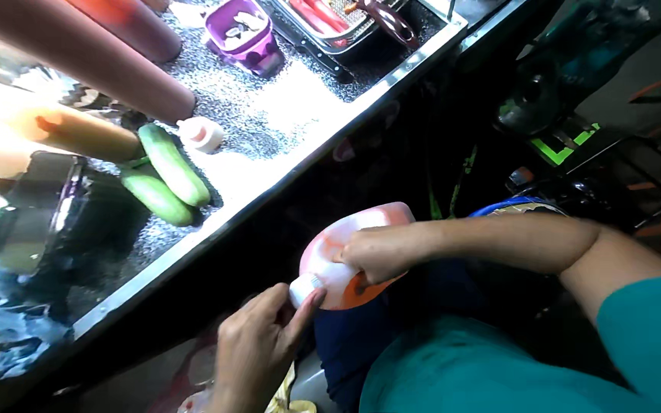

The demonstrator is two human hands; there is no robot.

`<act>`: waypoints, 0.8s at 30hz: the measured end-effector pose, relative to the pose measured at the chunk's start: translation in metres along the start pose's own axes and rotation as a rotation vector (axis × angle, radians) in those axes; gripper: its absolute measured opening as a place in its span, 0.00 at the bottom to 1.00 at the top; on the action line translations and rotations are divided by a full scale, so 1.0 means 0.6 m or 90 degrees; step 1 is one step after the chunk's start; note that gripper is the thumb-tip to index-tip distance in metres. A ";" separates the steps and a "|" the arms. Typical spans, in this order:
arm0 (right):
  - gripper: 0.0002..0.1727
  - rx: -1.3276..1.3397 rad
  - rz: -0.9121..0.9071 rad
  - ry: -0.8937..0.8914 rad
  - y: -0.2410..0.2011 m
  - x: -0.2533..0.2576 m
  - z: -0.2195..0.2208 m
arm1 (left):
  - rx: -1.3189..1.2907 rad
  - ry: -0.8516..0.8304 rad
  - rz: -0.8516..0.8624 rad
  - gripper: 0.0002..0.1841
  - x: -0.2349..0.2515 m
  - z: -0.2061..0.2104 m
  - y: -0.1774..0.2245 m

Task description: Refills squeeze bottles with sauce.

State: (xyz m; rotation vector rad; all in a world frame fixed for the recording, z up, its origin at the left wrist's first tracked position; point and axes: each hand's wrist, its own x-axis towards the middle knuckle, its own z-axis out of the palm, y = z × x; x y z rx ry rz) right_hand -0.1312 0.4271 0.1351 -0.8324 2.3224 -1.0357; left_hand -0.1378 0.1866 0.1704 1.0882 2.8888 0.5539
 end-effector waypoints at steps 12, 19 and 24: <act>0.12 -0.170 0.147 -0.188 0.223 0.045 -0.037 | -1.399 -0.357 -0.733 0.51 0.160 0.362 -0.061; 0.16 -0.107 0.275 -0.143 0.412 0.061 -0.015 | -1.265 -0.089 -0.698 0.27 0.272 0.510 -0.088; 0.23 0.062 0.656 -0.112 0.364 0.034 -0.115 | -0.995 -0.099 -0.762 0.19 0.344 0.476 -0.094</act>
